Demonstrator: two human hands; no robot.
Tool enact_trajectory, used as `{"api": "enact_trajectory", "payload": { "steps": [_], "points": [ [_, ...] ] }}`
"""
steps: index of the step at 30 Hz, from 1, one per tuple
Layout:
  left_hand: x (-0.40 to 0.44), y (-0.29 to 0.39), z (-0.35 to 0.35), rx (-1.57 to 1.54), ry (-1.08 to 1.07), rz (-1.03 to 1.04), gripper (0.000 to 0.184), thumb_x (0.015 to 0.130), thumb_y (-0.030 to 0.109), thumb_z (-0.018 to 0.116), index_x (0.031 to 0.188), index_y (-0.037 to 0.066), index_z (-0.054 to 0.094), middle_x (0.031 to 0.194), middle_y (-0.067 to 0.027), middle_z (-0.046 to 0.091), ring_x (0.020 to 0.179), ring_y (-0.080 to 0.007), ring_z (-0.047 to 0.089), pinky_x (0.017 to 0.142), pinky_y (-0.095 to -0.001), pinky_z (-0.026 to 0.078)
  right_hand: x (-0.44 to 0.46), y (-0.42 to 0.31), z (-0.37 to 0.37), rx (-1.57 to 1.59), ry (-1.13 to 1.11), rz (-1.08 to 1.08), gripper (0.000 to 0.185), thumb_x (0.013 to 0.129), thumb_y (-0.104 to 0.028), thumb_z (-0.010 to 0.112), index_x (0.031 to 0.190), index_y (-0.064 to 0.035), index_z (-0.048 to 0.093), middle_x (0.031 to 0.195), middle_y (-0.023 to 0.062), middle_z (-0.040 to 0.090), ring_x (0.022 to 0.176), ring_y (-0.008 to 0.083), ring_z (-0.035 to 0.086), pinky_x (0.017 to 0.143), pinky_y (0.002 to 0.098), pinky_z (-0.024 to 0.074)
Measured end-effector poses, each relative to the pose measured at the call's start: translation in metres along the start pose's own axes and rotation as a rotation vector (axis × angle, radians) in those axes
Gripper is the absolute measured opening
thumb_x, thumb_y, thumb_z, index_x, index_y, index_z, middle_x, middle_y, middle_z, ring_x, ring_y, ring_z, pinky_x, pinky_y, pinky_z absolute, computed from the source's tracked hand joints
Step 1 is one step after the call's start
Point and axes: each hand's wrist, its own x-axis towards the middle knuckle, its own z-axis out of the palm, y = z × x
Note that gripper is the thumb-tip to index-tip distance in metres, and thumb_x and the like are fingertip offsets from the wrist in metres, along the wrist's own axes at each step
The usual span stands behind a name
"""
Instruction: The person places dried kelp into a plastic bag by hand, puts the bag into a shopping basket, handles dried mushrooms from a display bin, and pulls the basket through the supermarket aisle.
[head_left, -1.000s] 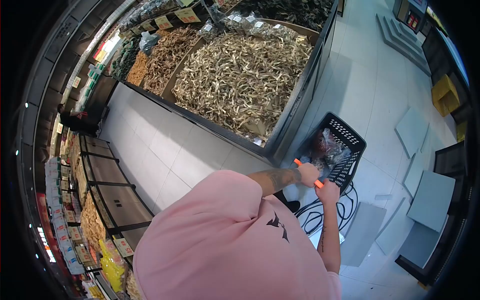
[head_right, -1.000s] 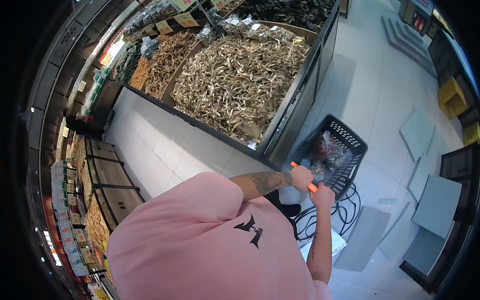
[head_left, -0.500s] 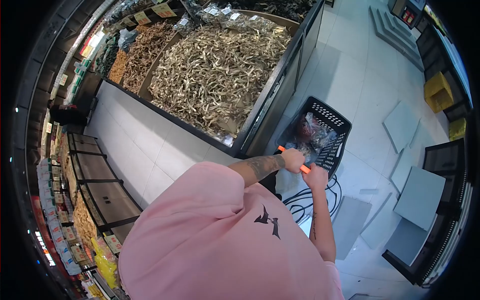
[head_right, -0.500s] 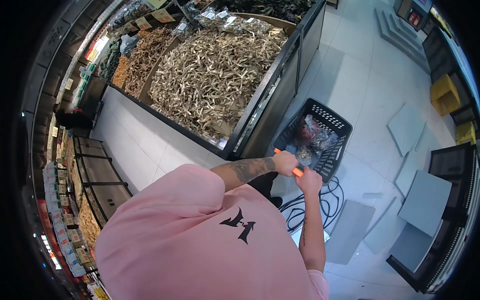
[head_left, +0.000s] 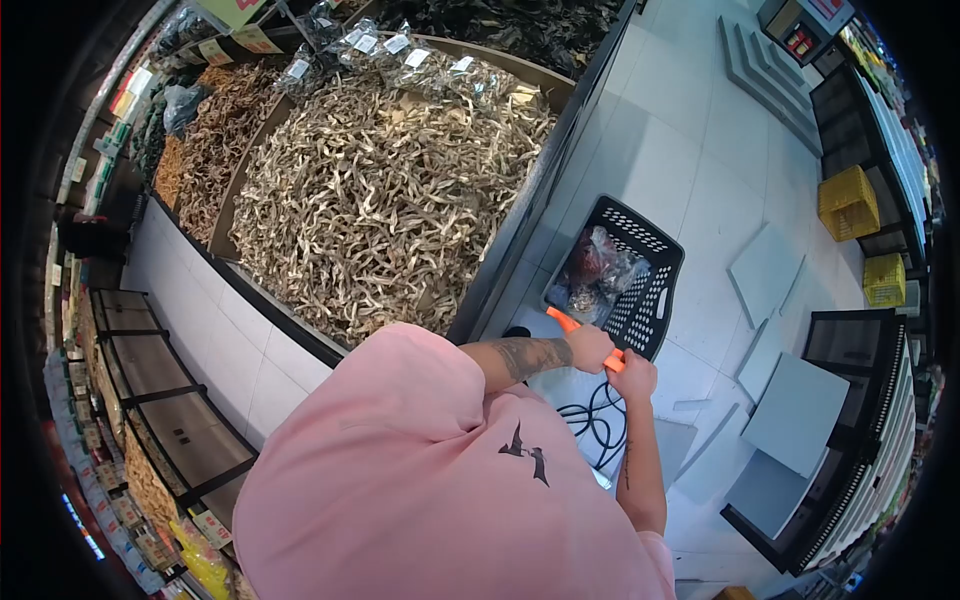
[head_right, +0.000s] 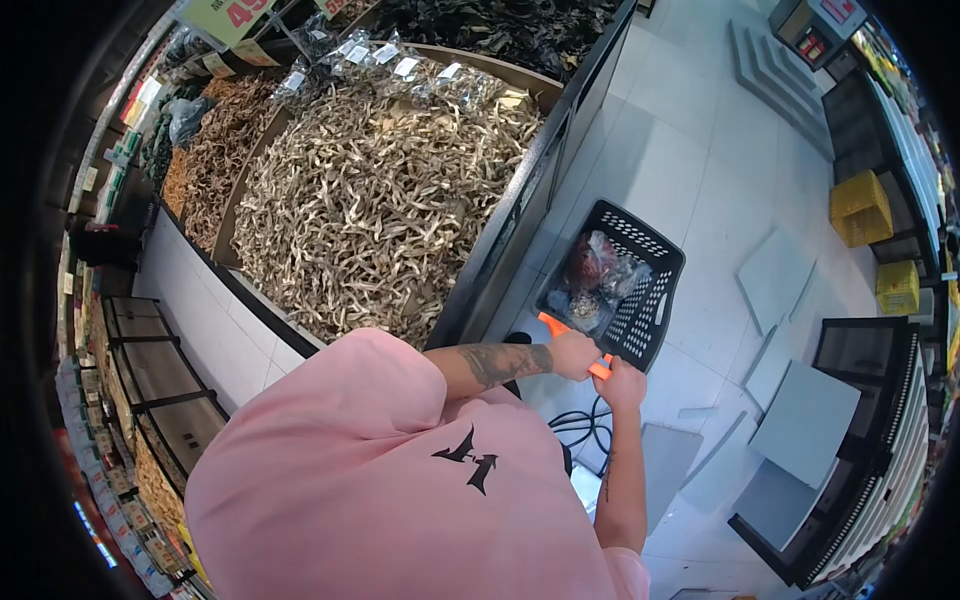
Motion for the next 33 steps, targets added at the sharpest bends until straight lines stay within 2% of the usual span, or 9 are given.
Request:
{"api": "enact_trajectory", "payload": {
  "steps": [11,13,17,20,22,23,25,29,33],
  "points": [
    [0.07,-0.032,-0.035,-0.123,0.099,-0.028,0.02,0.064,0.022,0.068,0.073,0.004,0.069,0.072,-0.016,0.068,0.068,-0.0345,0.068,0.062,-0.0454,0.053,0.092,0.037,-0.025,-0.06,0.008,-0.099,0.028,0.068,-0.032,0.076,0.074,-0.0096,0.061,0.067,0.0107,0.065,0.06,0.0309,0.065,0.057,0.0427,0.0522],
    [0.083,-0.043,-0.039,-0.154,0.165,-0.037,0.013,0.063,0.02,0.067,0.068,0.009,0.07,0.067,-0.0148,0.067,0.066,-0.0335,0.068,0.062,-0.045,0.053,0.111,0.042,-0.027,-0.038,0.006,-0.11,0.028,0.067,-0.032,0.076,0.074,-0.0098,0.06,0.067,0.0114,0.065,0.06,0.0309,0.065,0.056,0.0426,0.0516],
    [0.112,-0.052,-0.053,-0.145,0.146,-0.077,0.014,0.063,0.02,0.067,0.068,0.007,0.07,0.068,-0.0148,0.068,0.066,-0.0334,0.068,0.063,-0.0444,0.053,0.143,0.062,-0.034,-0.041,0.038,-0.154,0.028,0.067,-0.031,0.077,0.075,-0.0097,0.06,0.066,0.0106,0.063,0.06,0.031,0.065,0.056,0.0428,0.0515],
    [0.138,-0.067,-0.059,-0.099,0.23,-0.078,0.014,0.063,0.021,0.066,0.069,0.008,0.07,0.069,-0.0152,0.068,0.067,-0.0328,0.069,0.063,-0.0445,0.054,0.176,0.07,-0.05,-0.003,0.029,-0.187,0.029,0.067,-0.032,0.077,0.075,-0.0106,0.06,0.068,0.01,0.063,0.06,0.0309,0.064,0.056,0.0434,0.0513],
    [0.161,-0.074,-0.075,-0.076,0.123,-0.13,0.015,0.066,0.022,0.066,0.071,0.009,0.071,0.072,-0.0158,0.069,0.069,-0.0322,0.07,0.063,-0.0449,0.054,0.2,0.089,-0.047,-0.037,0.037,-0.212,0.031,0.068,-0.036,0.076,0.078,-0.0108,0.061,0.071,0.0097,0.064,0.065,0.0301,0.066,0.057,0.043,0.0522],
    [0.171,-0.082,-0.076,-0.11,0.102,-0.118,0.021,0.069,0.025,0.065,0.079,0.007,0.069,0.071,-0.0159,0.068,0.069,-0.036,0.068,0.066,-0.0481,0.053,0.212,0.094,-0.05,-0.016,0.059,-0.255,0.032,0.069,-0.037,0.076,0.08,-0.0106,0.061,0.073,0.0092,0.065,0.067,0.0298,0.066,0.058,0.0432,0.0526],
    [0.178,-0.087,-0.088,-0.144,0.158,-0.146,0.024,0.072,0.029,0.067,0.085,0.009,0.07,0.076,-0.0153,0.069,0.076,-0.0347,0.068,0.07,-0.0487,0.053,0.231,0.097,-0.059,-0.05,-0.021,-0.217,0.031,0.069,-0.035,0.075,0.08,-0.01,0.061,0.073,0.0092,0.065,0.068,0.0298,0.067,0.059,0.0433,0.053],
    [0.203,-0.089,-0.107,-0.038,0.004,-0.288,0.026,0.072,0.033,0.069,0.084,0.01,0.07,0.078,-0.0127,0.069,0.078,-0.0332,0.068,0.071,-0.0475,0.053,0.255,0.11,-0.059,0.038,0.034,-0.228,0.033,0.065,-0.033,0.077,0.076,-0.0084,0.059,0.071,0.0112,0.066,0.066,0.0295,0.067,0.059,0.0427,0.0535],
    [0.208,-0.096,-0.105,-0.012,-0.027,-0.305,0.026,0.071,0.034,0.07,0.082,0.011,0.07,0.078,-0.0123,0.069,0.078,-0.0328,0.068,0.071,-0.0472,0.053,0.26,0.111,-0.056,0.12,-0.02,-0.244,0.03,0.066,-0.031,0.076,0.076,-0.0081,0.058,0.072,0.0109,0.065,0.068,0.0295,0.066,0.062,0.0434,0.0529]
  ]
}}
